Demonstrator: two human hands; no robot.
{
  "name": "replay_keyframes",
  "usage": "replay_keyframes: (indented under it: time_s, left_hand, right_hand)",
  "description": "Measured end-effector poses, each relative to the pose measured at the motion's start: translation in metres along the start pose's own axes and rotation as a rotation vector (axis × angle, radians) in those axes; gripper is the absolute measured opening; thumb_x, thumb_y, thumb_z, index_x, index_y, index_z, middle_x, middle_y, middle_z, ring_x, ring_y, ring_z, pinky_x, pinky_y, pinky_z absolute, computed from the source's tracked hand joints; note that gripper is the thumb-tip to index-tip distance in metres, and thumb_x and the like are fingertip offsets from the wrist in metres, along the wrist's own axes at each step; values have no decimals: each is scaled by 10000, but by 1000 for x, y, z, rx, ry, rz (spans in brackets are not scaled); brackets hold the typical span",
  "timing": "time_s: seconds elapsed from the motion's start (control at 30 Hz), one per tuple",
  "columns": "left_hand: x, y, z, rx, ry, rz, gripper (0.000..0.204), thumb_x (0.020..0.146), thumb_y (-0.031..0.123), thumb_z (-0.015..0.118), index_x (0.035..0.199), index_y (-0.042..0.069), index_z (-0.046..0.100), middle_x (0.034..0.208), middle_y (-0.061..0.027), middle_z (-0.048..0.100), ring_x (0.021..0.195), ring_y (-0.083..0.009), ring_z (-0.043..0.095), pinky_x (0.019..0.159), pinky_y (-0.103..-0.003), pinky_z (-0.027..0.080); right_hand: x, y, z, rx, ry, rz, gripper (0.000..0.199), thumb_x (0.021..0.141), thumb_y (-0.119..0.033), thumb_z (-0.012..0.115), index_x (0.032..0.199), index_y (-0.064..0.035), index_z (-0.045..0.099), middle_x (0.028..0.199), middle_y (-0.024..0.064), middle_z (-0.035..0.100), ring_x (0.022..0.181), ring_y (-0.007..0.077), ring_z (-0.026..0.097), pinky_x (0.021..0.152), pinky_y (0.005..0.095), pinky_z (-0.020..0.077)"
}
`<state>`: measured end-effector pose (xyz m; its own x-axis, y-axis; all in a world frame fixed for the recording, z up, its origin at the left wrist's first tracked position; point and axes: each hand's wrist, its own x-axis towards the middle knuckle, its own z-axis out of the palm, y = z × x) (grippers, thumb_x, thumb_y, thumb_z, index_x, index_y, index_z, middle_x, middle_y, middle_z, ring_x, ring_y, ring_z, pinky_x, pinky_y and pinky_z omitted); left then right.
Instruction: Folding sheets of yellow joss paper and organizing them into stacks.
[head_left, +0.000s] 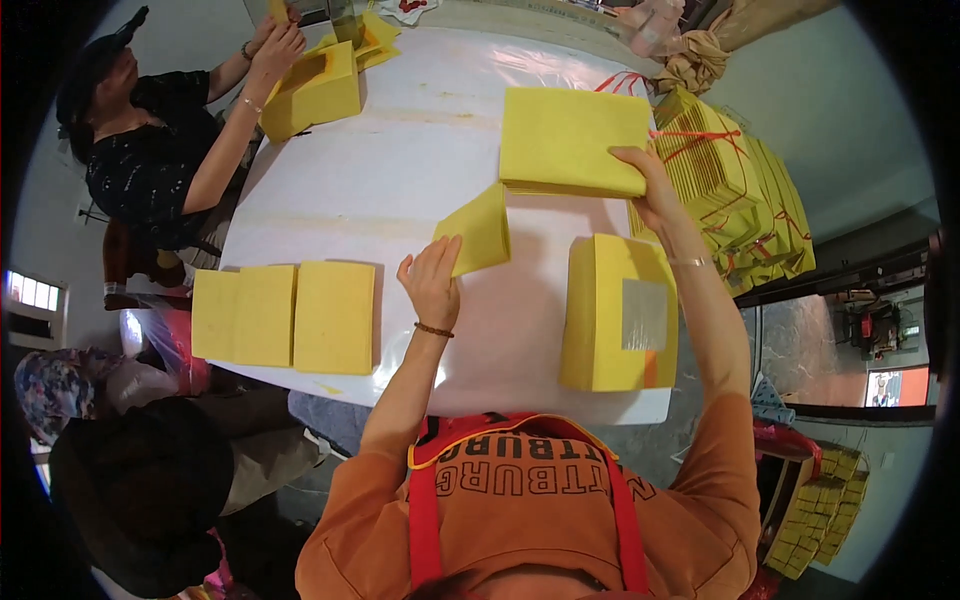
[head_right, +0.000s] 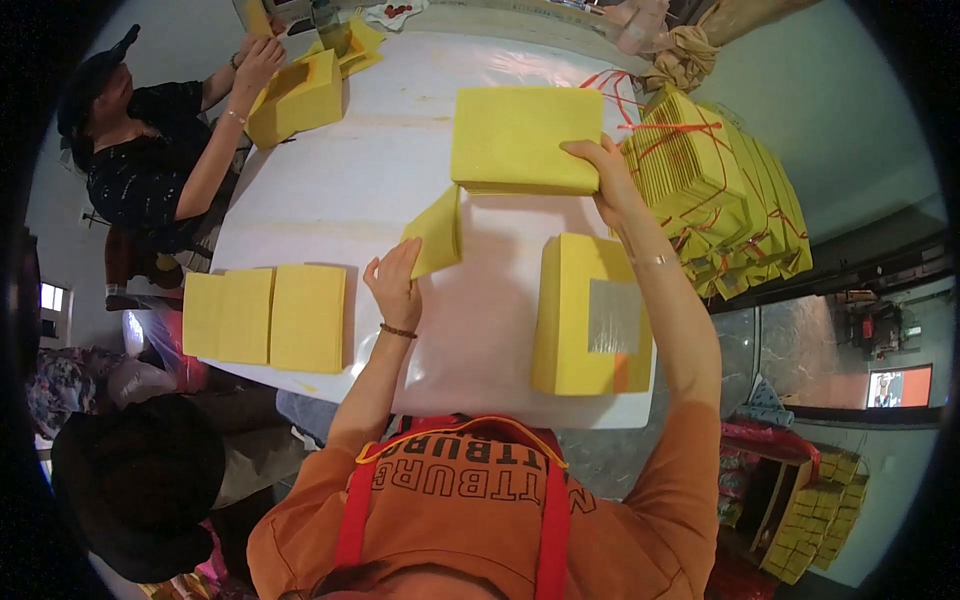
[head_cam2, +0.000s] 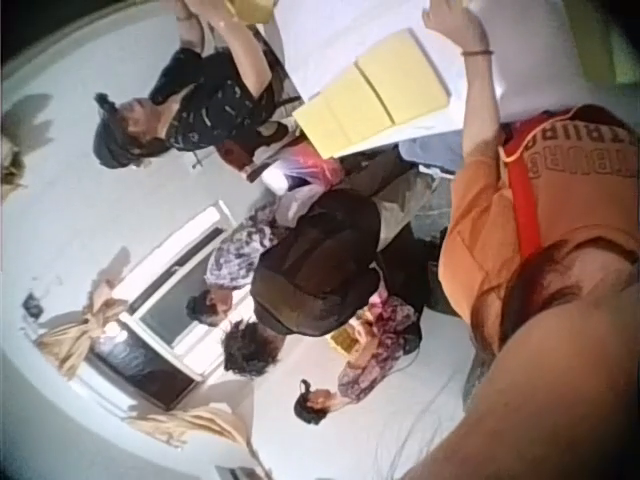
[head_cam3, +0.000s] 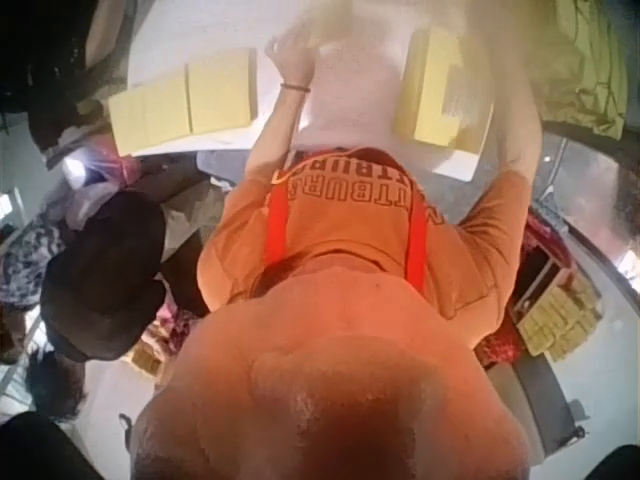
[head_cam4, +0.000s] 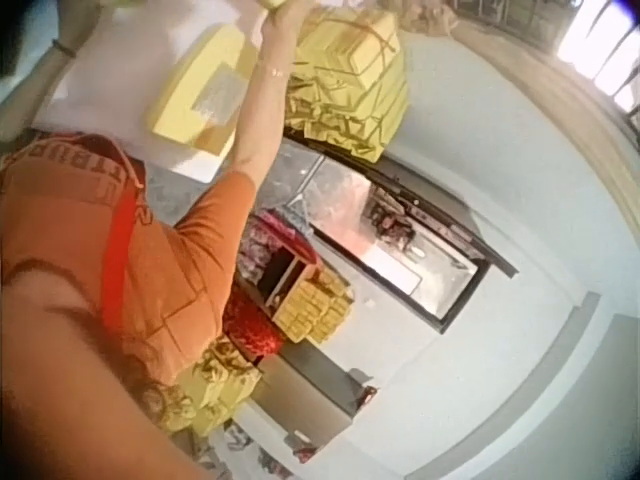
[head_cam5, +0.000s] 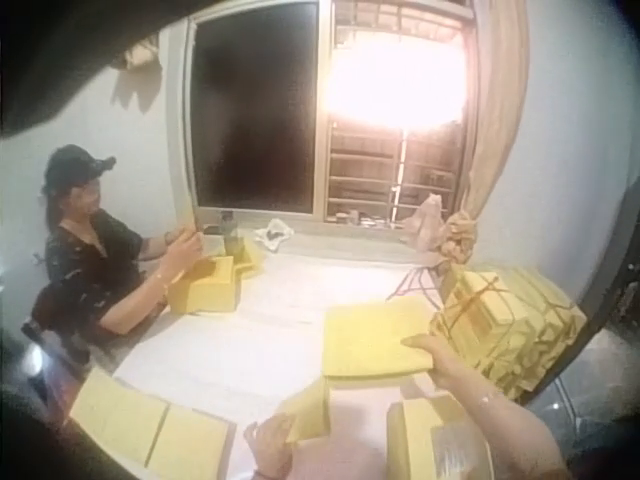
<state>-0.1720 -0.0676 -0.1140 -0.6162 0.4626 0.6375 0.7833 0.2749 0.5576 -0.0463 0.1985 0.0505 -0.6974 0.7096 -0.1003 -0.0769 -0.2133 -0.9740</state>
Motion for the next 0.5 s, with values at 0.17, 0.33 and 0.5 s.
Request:
replay_keyframes:
  time_s: [0.17,0.33,0.5]
  left_hand:
    - [-25,-11,4,246,-247,69,492,724,47,576,1203,159,570,1174,-59,560,1119,-219,495,958,-462,269]
    - [-24,22,-9,393,-755,134,467,791,263,615,1241,171,531,1338,-114,433,1209,-278,404,945,-499,286]
    - [70,-27,38,-22,-475,89,497,906,356,502,1319,89,432,1400,-145,366,1206,-322,402,948,-521,301]
  right_hand:
    - [116,52,-23,-3,-141,126,395,794,-211,623,1100,11,508,1002,106,598,906,171,599,773,297,497]
    - [171,100,-23,240,-123,355,363,800,-249,630,1087,-41,555,1014,61,607,860,162,607,761,288,501]
    - [185,122,-25,257,-231,446,372,816,-306,608,1074,-42,567,1025,57,605,936,170,582,820,304,475]
